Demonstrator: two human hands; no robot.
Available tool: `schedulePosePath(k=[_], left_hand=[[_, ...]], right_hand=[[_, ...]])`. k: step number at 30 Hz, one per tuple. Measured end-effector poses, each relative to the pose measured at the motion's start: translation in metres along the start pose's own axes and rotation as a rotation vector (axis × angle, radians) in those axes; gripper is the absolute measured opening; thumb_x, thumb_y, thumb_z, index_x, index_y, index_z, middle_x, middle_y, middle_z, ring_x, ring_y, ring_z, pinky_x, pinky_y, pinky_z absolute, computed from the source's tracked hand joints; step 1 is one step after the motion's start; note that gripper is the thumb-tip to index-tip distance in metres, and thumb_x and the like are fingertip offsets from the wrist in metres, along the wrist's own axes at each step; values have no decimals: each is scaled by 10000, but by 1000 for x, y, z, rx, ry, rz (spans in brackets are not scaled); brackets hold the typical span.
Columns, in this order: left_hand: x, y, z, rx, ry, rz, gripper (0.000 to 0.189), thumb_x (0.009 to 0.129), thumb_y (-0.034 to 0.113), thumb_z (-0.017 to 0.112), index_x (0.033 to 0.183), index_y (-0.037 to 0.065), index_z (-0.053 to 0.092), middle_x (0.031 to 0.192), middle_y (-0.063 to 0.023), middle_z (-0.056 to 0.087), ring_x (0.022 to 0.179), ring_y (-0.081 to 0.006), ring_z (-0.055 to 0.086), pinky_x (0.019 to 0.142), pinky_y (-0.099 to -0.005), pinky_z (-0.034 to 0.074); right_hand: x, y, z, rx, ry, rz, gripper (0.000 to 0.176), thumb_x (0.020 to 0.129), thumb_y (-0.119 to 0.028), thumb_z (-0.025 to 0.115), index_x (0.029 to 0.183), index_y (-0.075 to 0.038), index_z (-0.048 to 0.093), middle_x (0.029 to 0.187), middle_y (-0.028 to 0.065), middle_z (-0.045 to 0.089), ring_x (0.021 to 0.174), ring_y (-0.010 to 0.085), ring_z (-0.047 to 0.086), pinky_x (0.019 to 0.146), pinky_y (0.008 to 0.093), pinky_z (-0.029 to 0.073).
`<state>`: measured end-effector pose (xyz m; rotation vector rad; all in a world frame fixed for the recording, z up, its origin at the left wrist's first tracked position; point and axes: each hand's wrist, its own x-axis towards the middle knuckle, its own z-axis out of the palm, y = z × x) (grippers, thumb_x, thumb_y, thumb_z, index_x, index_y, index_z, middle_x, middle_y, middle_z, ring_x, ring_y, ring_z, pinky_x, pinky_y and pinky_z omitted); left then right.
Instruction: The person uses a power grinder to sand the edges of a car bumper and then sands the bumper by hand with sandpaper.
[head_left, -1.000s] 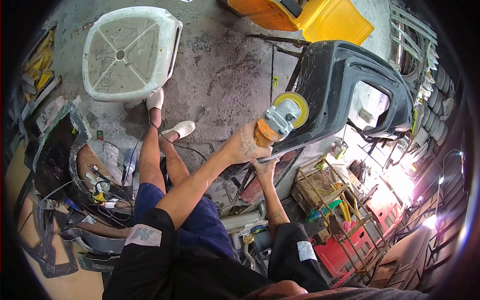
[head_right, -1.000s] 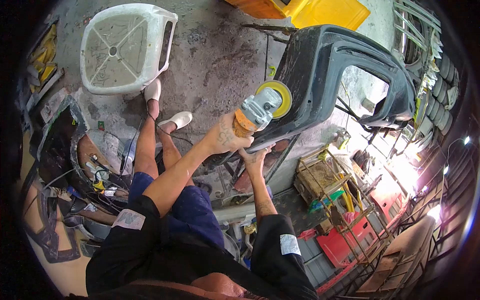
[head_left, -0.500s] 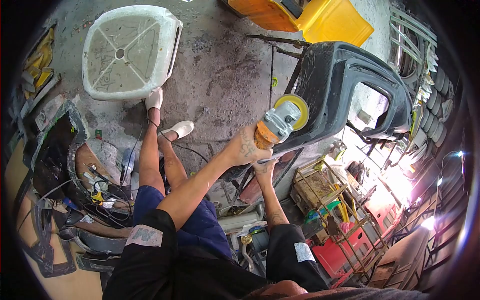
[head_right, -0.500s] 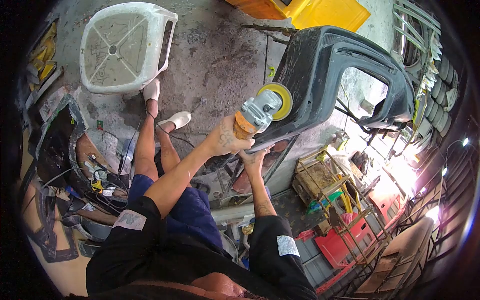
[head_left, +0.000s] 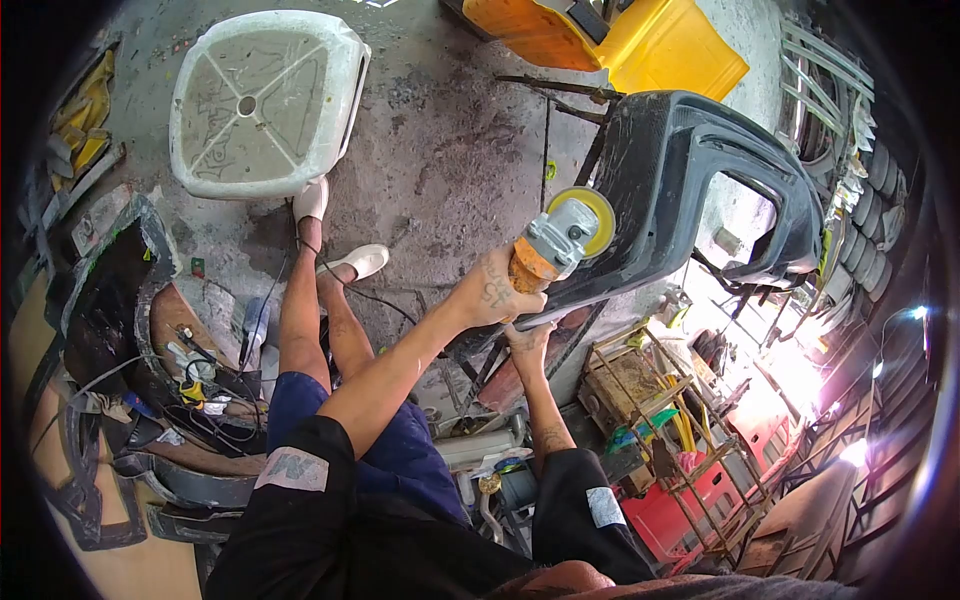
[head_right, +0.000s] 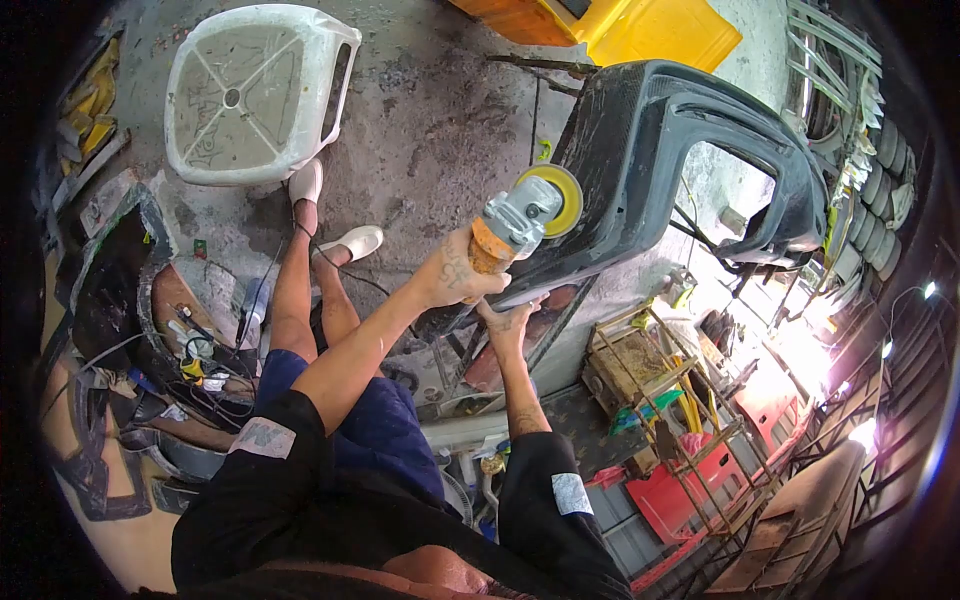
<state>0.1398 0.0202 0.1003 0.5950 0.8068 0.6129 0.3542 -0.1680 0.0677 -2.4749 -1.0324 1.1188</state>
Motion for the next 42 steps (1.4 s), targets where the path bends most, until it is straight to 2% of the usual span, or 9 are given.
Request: schedulePosePath(k=[6, 14, 16, 20, 23, 25, 29, 32, 42], left_hand=[[-2, 2, 2, 15, 3, 11, 498, 696, 176, 785, 1129, -30, 649, 951, -94, 721, 866, -199, 673, 836, -352, 552], [3, 2, -1, -9, -35, -38, 478, 700, 164, 780, 1120, -21, 644, 936, -88, 709, 867, -194, 663, 847, -349, 547], [3, -2, -1, -3, -29, 57, 485, 744, 158, 833, 1168, -15, 673, 937, -36, 704, 841, -125, 645, 810, -317, 548], [3, -8, 3, -23, -27, 83, 476, 743, 157, 835, 1157, -16, 675, 926, -28, 701, 828, -119, 640, 798, -311, 546], [4, -4, 0, 15, -38, 3, 479, 737, 159, 836, 1152, -20, 675, 939, -34, 704, 840, -121, 640, 811, -312, 545], [3, -1, 2, -1, -10, 8, 466, 694, 186, 784, 1088, -32, 662, 918, -112, 727, 842, -209, 676, 832, -367, 556], [2, -6, 5, -13, 19, 72, 456, 695, 183, 783, 1078, -30, 659, 902, -107, 717, 835, -213, 672, 828, -364, 555], [5, -5, 0, 9, -14, 61, 492, 743, 158, 836, 1170, -21, 669, 963, -40, 707, 861, -132, 646, 837, -322, 546], [1, -7, 1, 25, -37, 25, 530, 744, 166, 842, 1208, -19, 663, 998, -51, 717, 888, -143, 657, 868, -328, 549]], right_hand=[[0, 5, -1, -99, 21, -24, 1300, 651, -457, 985, 1549, 126, 247, 1560, 352, 291, 1459, 452, 282, 1269, 520, 168], [-2, -6, 0, 7, -1, 33, 1337, 673, -463, 976, 1575, 123, 182, 1612, 383, 189, 1512, 458, 196, 1295, 499, 106], [-1, -6, 0, 1, -15, 40, 1342, 678, -463, 975, 1574, 131, 171, 1613, 383, 187, 1515, 457, 193, 1295, 498, 106], [-2, -3, -1, -9, -5, 18, 1379, 677, -478, 980, 1568, 161, 145, 1620, 385, 174, 1525, 456, 182, 1295, 495, 106], [0, 2, 0, 24, -22, 38, 1423, 669, -493, 987, 1569, 174, 109, 1624, 385, 165, 1527, 454, 185, 1294, 494, 110], [1, 6, 0, 23, -27, 26, 1439, 671, -489, 986, 1577, 168, 82, 1628, 385, 158, 1531, 452, 181, 1294, 492, 111], [-1, 8, -2, 55, -50, 76, 1481, 674, -479, 986, 1594, 150, 11, 1645, 384, 122, 1544, 448, 164, 1297, 489, 112], [-1, 4, -3, -5, -46, 68, 1503, 668, -481, 991, 1603, 137, -11, 1649, 379, 112, 1547, 445, 158, 1299, 488, 113], [1, -2, 0, 58, -59, 38, 1264, 704, -463, 972, 1565, 103, 239, 1634, 373, 165, 1536, 477, 157, 1298, 521, 81]])
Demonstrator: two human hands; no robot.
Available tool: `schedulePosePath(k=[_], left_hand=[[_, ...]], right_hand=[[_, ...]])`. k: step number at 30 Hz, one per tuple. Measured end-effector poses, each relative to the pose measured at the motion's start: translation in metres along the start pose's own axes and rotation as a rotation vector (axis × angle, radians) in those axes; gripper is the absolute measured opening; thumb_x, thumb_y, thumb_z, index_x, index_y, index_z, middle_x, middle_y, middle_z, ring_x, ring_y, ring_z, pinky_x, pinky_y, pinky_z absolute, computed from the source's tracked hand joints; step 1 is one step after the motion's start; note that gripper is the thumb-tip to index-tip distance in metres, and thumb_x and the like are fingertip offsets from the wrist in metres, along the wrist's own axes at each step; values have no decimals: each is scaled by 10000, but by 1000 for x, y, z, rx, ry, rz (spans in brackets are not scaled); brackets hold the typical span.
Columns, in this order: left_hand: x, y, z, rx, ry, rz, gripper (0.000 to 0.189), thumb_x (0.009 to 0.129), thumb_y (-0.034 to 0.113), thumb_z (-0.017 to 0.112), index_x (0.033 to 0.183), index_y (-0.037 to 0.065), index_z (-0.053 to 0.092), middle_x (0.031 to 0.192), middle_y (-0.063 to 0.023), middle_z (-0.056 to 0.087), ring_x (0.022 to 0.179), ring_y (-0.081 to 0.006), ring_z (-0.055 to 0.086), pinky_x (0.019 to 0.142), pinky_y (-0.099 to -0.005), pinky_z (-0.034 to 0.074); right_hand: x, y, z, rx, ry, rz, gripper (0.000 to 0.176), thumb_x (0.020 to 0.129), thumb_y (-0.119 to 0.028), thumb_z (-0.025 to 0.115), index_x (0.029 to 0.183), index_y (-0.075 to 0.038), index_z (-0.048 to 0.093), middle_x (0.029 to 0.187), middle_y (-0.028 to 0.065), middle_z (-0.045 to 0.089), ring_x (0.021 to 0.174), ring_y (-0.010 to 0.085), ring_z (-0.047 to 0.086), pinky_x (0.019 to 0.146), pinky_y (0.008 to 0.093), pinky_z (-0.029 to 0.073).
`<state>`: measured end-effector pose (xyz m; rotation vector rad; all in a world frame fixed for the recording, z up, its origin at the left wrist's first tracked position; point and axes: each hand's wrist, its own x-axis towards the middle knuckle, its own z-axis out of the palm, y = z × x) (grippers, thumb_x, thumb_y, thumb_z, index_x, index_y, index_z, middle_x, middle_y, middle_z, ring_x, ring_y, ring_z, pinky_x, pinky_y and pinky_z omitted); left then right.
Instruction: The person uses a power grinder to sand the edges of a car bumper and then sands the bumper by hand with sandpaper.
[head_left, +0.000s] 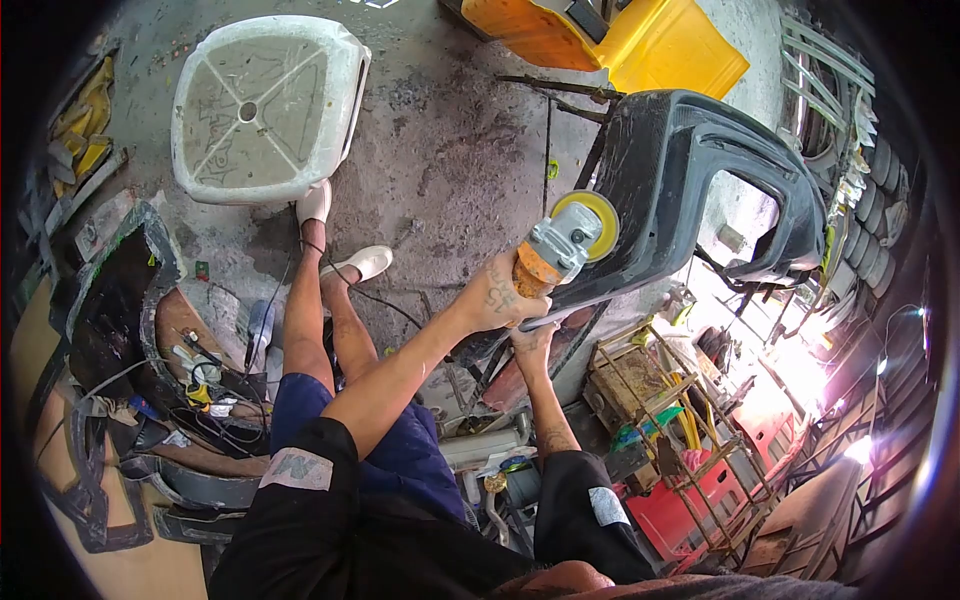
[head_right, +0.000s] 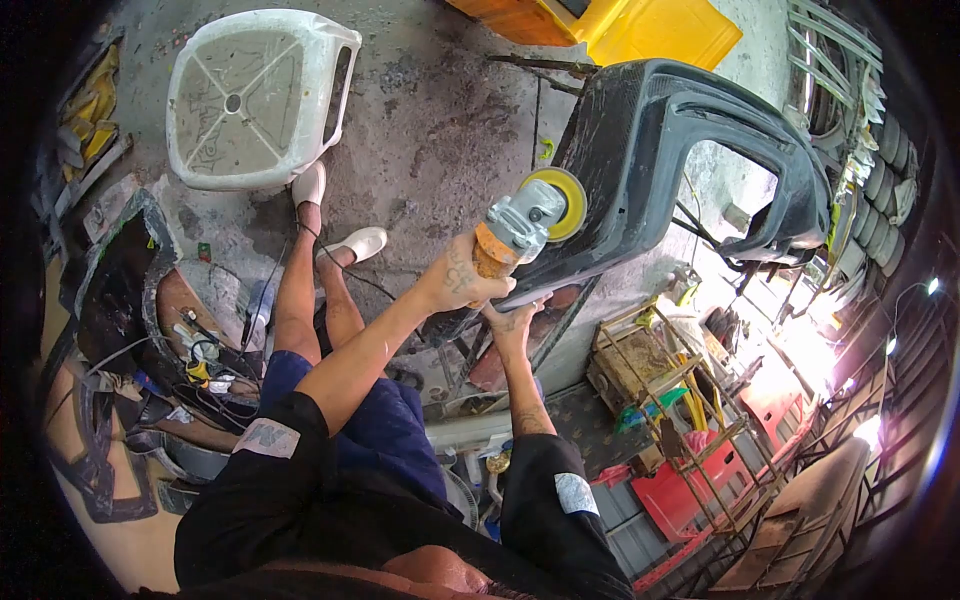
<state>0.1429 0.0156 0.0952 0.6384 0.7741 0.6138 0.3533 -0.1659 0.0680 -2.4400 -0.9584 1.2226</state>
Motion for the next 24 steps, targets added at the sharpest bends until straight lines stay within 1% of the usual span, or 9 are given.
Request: schedulePosePath(k=[2, 3, 5, 8, 10, 15, 17, 19, 24], left_hand=[[0, 2, 0, -14, 1, -15, 534, 742, 168, 844, 1208, -21, 665, 1001, -53, 718, 891, -144, 659, 870, -328, 549], [0, 2, -1, 0, 0, -14, 522, 742, 166, 844, 1197, -19, 667, 997, -52, 717, 889, -143, 658, 868, -326, 548], [0, 3, -1, 14, -1, -12, 510, 742, 165, 844, 1185, -17, 669, 994, -51, 716, 886, -142, 656, 866, -324, 548], [1, 5, -1, -6, 30, 25, 488, 746, 167, 840, 1166, -16, 674, 966, -45, 712, 870, -139, 653, 853, -321, 546], [2, 6, -5, 49, -18, -47, 511, 748, 172, 839, 1191, -18, 671, 956, -39, 714, 860, -139, 652, 848, -319, 545], [2, 9, -6, 2, -9, -38, 514, 742, 175, 838, 1189, -17, 674, 949, -42, 715, 852, -142, 653, 843, -322, 545], [1, 9, -3, 15, 7, -27, 510, 739, 173, 836, 1183, -17, 675, 950, -43, 715, 852, -145, 653, 844, -325, 546], [1, 10, 0, 9, 80, 63, 504, 734, 171, 833, 1175, -17, 678, 951, -45, 716, 850, -151, 655, 844, -329, 546], [3, 7, -2, 22, 0, -6, 510, 730, 171, 833, 1177, -16, 675, 960, -48, 717, 862, -152, 656, 845, -332, 548]], right_hand=[[-1, 3, 0, -84, 42, -37, 1216, 702, -499, 963, 1541, 96, 314, 1625, 376, 191, 1527, 488, 164, 1293, 540, 61], [-1, 5, 1, -84, 42, -35, 1216, 702, -499, 963, 1541, 96, 314, 1625, 376, 191, 1527, 488, 164, 1293, 540, 61], [0, 11, 3, 15, 8, -7, 1219, 684, -515, 963, 1534, 98, 339, 1624, 376, 199, 1531, 490, 153, 1295, 542, 47], [-4, 0, -2, -94, 39, -31, 1258, 664, -493, 974, 1547, 105, 308, 1628, 376, 188, 1539, 479, 146, 1301, 526, 51], [-2, -3, -1, -74, 41, -33, 1277, 658, -486, 977, 1554, 109, 289, 1628, 380, 181, 1540, 478, 144, 1303, 522, 52], [-2, 3, -2, -130, 66, -68, 1318, 647, -482, 984, 1563, 121, 253, 1630, 387, 162, 1540, 487, 138, 1306, 514, 48], [-1, 2, -2, -154, 48, -45, 1329, 652, -495, 984, 1563, 128, 244, 1633, 381, 160, 1534, 475, 149, 1306, 503, 56], [-2, 0, -1, -106, 52, -31, 1329, 658, -493, 985, 1564, 128, 238, 1629, 377, 166, 1523, 466, 174, 1303, 496, 80], [-3, -3, 3, 19, 77, -3, 1282, 686, -475, 981, 1555, 129, 258, 1608, 372, 203, 1487, 442, 249, 1290, 483, 150]])
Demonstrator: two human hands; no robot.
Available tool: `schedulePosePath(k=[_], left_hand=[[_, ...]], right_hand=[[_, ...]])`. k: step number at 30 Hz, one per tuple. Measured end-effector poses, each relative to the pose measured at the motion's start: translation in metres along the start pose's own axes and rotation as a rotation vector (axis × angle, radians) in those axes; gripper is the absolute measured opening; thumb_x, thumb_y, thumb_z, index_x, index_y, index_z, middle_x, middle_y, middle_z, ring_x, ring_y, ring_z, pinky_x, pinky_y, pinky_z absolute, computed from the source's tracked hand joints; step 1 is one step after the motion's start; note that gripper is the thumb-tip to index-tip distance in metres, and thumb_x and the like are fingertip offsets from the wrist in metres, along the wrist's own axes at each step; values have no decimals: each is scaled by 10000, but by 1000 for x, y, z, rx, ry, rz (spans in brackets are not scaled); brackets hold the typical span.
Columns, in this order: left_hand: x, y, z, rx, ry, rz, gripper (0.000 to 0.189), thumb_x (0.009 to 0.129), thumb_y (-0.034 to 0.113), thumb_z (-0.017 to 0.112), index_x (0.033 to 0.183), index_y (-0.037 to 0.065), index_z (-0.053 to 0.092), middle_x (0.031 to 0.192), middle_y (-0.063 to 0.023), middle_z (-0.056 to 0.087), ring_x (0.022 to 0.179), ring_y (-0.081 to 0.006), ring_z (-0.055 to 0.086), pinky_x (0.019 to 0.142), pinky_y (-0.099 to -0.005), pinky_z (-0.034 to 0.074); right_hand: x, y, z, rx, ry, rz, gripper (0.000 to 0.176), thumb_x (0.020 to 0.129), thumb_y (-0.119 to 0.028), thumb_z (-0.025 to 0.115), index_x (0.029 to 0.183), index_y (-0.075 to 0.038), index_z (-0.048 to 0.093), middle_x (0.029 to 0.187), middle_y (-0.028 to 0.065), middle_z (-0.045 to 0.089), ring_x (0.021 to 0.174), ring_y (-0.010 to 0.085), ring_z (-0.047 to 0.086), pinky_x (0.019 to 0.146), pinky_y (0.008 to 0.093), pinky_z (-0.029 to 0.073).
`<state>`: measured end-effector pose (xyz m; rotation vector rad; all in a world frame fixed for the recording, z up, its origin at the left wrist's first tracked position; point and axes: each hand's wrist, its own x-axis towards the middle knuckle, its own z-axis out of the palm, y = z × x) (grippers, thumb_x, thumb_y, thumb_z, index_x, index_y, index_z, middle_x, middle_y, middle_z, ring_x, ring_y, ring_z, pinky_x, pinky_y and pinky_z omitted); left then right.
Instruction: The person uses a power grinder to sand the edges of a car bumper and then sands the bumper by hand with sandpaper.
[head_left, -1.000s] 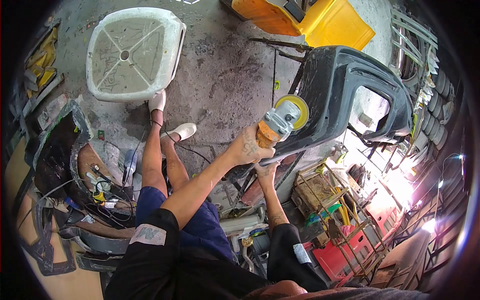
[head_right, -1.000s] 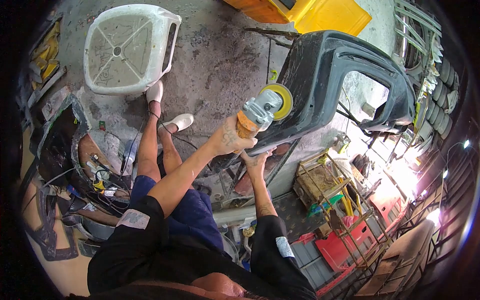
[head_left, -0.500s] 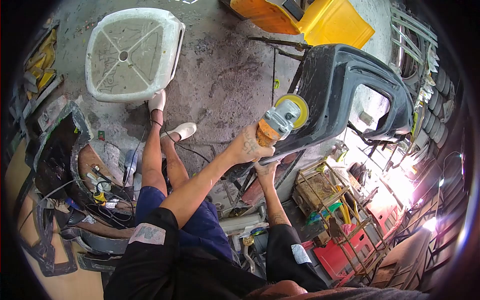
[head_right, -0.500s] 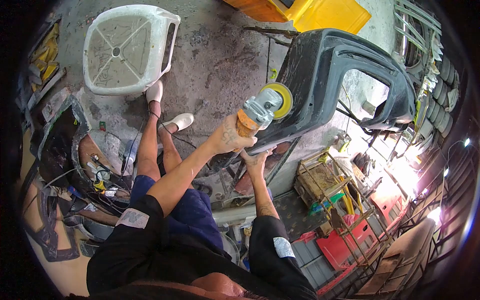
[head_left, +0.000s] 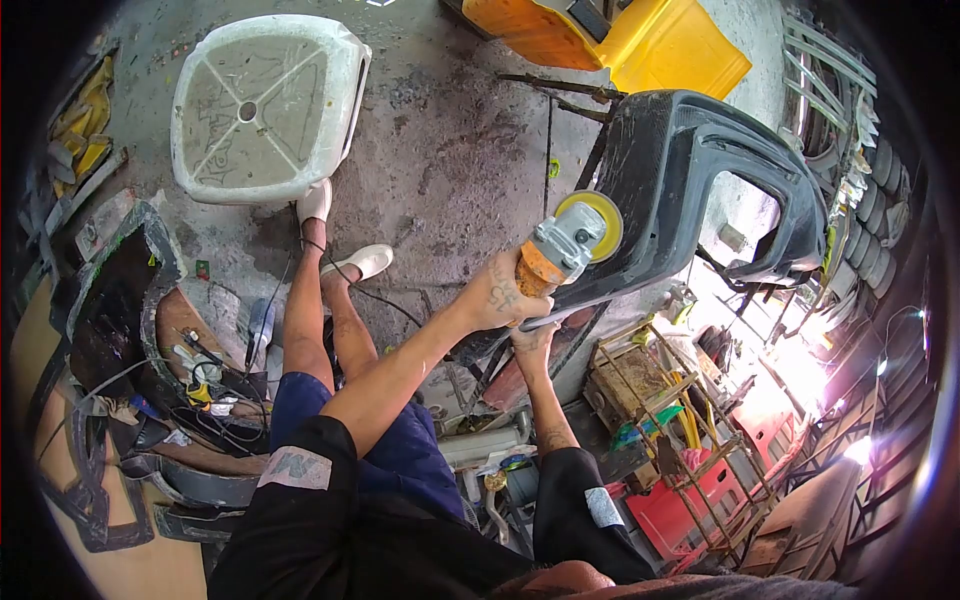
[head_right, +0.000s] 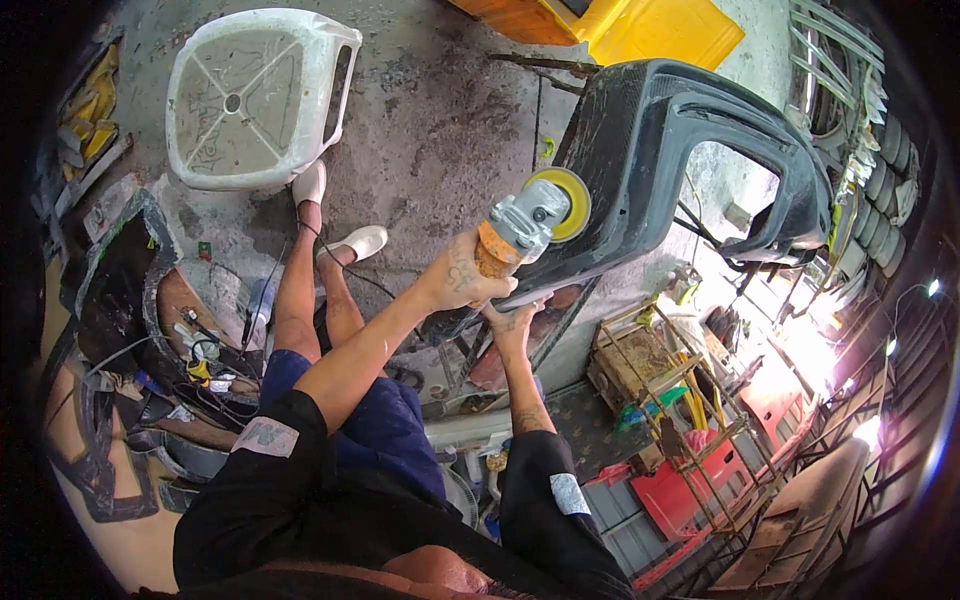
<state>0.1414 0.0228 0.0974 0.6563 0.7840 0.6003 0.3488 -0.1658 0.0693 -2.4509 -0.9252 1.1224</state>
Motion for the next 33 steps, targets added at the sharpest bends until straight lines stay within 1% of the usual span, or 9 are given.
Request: schedulePosePath(k=[6, 12, 14, 17, 20, 26, 27, 28, 33], left_hand=[[-1, -4, -1, -27, -3, -39, 495, 736, 173, 828, 1169, -12, 675, 966, -48, 712, 870, -142, 652, 842, -330, 548], [-3, -6, 3, -37, -5, 18, 498, 743, 173, 820, 1179, -16, 670, 997, -48, 712, 905, -139, 651, 866, -327, 545], [-3, -7, 3, -34, 1, 2, 497, 745, 174, 818, 1179, -17, 671, 1005, -49, 714, 912, -140, 652, 873, -327, 544], [-4, -8, 3, -51, -16, 17, 499, 746, 174, 819, 1186, -15, 676, 1011, -51, 715, 912, -141, 653, 879, -330, 544], [-5, -8, 8, -88, 42, 87, 468, 699, 171, 783, 1095, -48, 663, 906, -100, 701, 827, -169, 643, 817, -348, 553], [-6, -9, 5, -63, 75, 91, 466, 704, 162, 773, 1103, -50, 661, 923, -113, 717, 843, -167, 655, 822, -351, 556], [-7, -10, 4, -38, 27, 44, 494, 727, 163, 798, 1162, -32, 668, 990, -95, 727, 897, -166, 664, 872, -344, 548], [-7, -11, 3, -13, -20, -2, 525, 750, 163, 823, 1222, -14, 675, 1058, -77, 737, 951, -164, 673, 921, -336, 541], [-7, -10, 3, -54, -6, 4, 523, 747, 165, 828, 1214, -14, 674, 1020, -63, 724, 919, -153, 658, 895, -331, 542]], right_hand=[[1, 5, -1, 2, -15, 5, 1222, 679, -458, 983, 1514, 145, 326, 1593, 372, 236, 1490, 440, 257, 1287, 486, 160], [0, 0, -5, -39, -51, 1, 1398, 671, -469, 984, 1580, 152, 122, 1616, 374, 190, 1519, 432, 220, 1292, 473, 156], [2, 2, -5, -162, -43, 8, 1514, 662, -487, 988, 1598, 141, -22, 1635, 374, 147, 1530, 426, 201, 1294, 466, 156], [2, 8, -6, -39, -85, 74, 1545, 664, -478, 995, 1597, 142, -68, 1642, 364, 141, 1542, 406, 184, 1297, 458, 151], [4, 16, -4, -34, -71, 72, 1564, 667, -464, 1000, 1595, 139, -106, 1641, 355, 160, 1555, 387, 166, 1304, 453, 115], [1, 1, -4, 31, -85, 40, 1575, 682, -491, 985, 1588, 151, -133, 1665, 359, 124, 1589, 387, 88, 1308, 448, 17], [0, 3, -5, 29, -84, 41, 1575, 682, -491, 985, 1588, 151, -133, 1665, 359, 124, 1589, 387, 88, 1308, 448, 17], [0, 6, -6, 10, -89, 61, 1560, 687, -486, 982, 1592, 145, -120, 1662, 361, 128, 1584, 394, 100, 1307, 447, 10], [1, 8, -5, -80, -57, 20, 1520, 687, -476, 982, 1597, 133, -72, 1633, 367, 180, 1542, 423, 182, 1304, 460, 40]])
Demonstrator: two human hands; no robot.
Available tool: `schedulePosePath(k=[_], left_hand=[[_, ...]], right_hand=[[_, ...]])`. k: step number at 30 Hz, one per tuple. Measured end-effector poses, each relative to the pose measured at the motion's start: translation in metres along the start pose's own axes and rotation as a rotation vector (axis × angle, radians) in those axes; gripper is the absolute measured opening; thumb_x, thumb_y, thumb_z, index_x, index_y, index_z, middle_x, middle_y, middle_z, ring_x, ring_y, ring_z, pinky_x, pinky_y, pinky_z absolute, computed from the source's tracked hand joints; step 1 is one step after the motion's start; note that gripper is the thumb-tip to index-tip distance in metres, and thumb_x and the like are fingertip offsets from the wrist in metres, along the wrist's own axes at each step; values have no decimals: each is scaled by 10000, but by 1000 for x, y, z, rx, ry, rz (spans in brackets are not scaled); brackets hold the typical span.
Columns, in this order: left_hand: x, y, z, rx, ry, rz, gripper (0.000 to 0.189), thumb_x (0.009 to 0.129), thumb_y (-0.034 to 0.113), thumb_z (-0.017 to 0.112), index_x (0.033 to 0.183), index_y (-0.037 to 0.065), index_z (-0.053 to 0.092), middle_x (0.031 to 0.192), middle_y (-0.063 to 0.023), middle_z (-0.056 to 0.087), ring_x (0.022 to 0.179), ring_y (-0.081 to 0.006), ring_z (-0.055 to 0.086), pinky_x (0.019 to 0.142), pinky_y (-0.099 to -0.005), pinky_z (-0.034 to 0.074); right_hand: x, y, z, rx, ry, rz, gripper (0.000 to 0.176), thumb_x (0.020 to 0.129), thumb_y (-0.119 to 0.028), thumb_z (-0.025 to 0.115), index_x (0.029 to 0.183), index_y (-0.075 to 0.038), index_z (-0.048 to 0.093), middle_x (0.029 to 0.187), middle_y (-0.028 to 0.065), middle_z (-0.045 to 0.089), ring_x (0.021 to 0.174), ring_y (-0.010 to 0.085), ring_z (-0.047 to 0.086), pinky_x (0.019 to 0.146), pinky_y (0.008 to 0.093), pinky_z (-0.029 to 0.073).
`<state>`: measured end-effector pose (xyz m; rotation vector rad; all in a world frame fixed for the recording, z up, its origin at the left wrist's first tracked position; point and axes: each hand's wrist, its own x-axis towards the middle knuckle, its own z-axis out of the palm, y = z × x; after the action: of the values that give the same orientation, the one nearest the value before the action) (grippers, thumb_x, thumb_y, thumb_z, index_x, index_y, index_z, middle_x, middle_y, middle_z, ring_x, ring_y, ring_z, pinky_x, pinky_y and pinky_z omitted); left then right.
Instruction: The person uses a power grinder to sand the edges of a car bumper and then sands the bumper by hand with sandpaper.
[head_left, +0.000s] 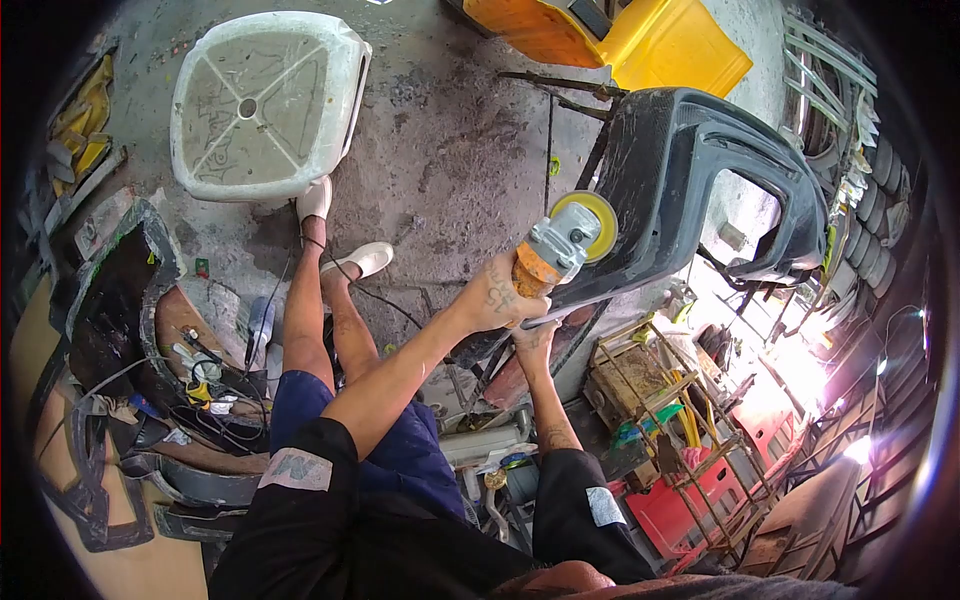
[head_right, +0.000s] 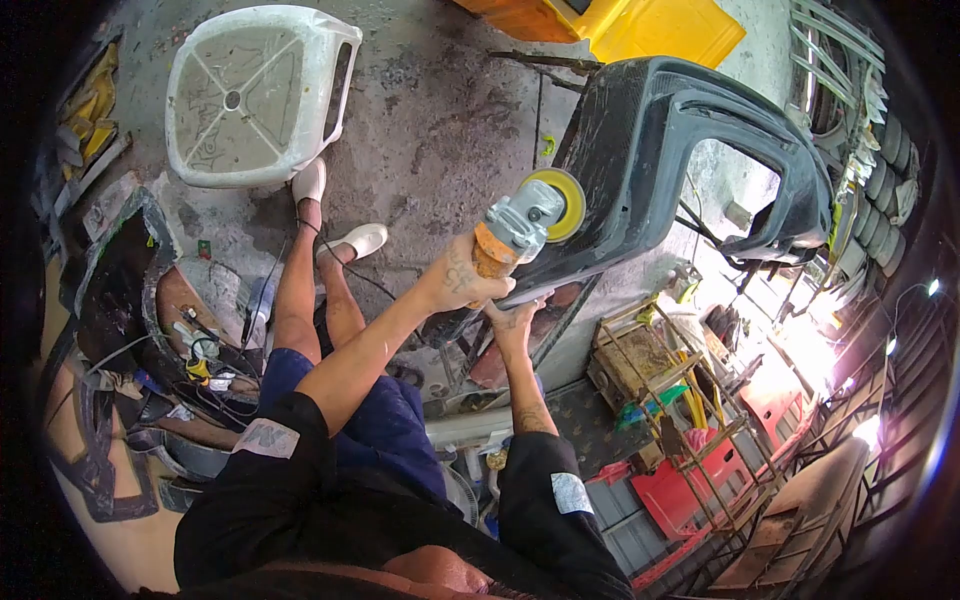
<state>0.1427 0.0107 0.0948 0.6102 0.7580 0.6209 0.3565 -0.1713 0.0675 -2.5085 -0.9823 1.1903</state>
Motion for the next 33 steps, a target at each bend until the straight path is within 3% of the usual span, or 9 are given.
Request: schedulePosePath(k=[2, 8, 10, 11, 20, 22, 27, 33], left_hand=[[1, -2, -1, -15, 15, -11, 525, 744, 166, 831, 1212, -15, 674, 1004, -56, 719, 905, -148, 652, 884, -329, 541], [0, 6, -1, 48, 24, -24, 497, 735, 164, 836, 1165, -19, 666, 964, -38, 702, 876, -133, 638, 855, -320, 540], [1, 10, 2, -23, 52, 31, 426, 702, 177, 777, 1050, -39, 661, 898, -129, 720, 831, -216, 680, 813, -364, 560], [1, 11, 2, -22, 52, 31, 426, 702, 177, 777, 1050, -39, 661, 898, -129, 720, 831, -216, 680, 813, -364, 560], [0, 15, 0, 35, 61, 35, 467, 697, 179, 783, 1094, -34, 658, 927, -142, 731, 858, -229, 698, 833, -371, 565], [2, 11, -1, 42, 28, -7, 487, 729, 167, 824, 1150, -27, 675, 954, -64, 724, 867, -148, 661, 836, -332, 550], [1, 9, -2, 44, 47, 23, 466, 729, 162, 817, 1131, -31, 679, 955, -67, 727, 865, -149, 662, 830, -334, 548], [2, 14, -2, 28, 28, 25, 445, 731, 159, 812, 1113, -31, 684, 945, -65, 725, 858, -148, 661, 826, -332, 546]], right_hand=[[-1, -6, -1, 46, -4, 10, 1481, 681, -467, 985, 1589, 145, -13, 1619, 373, 192, 1520, 435, 207, 1297, 478, 88], [-2, -11, -1, 47, -10, -2, 1402, 672, -454, 991, 1575, 147, 103, 1612, 370, 191, 1517, 427, 194, 1292, 490, 103], [-1, -12, 1, 40, 5, -15, 1380, 671, -449, 993, 1572, 143, 131, 1613, 370, 187, 1518, 426, 187, 1292, 490, 98], [-1, -13, 1, 36, 12, -22, 1369, 670, -446, 994, 1570, 141, 145, 1613, 370, 185, 1519, 425, 184, 1293, 490, 96], [5, 8, 1, -7, -3, -21, 1376, 676, -442, 994, 1576, 137, 129, 1604, 367, 199, 1513, 420, 202, 1293, 478, 115], [2, 7, 1, 22, 5, -10, 1376, 680, -437, 993, 1576, 139, 122, 1601, 366, 204, 1510, 418, 210, 1293, 476, 120], [2, 2, 3, 31, 28, -41, 1374, 687, -442, 988, 1575, 139, 116, 1596, 363, 215, 1505, 421, 218, 1292, 479, 119], [6, 13, 0, -36, -21, -41, 1301, 683, -443, 977, 1557, 141, 210, 1608, 352, 211, 1520, 445, 196, 1292, 512, 98]])
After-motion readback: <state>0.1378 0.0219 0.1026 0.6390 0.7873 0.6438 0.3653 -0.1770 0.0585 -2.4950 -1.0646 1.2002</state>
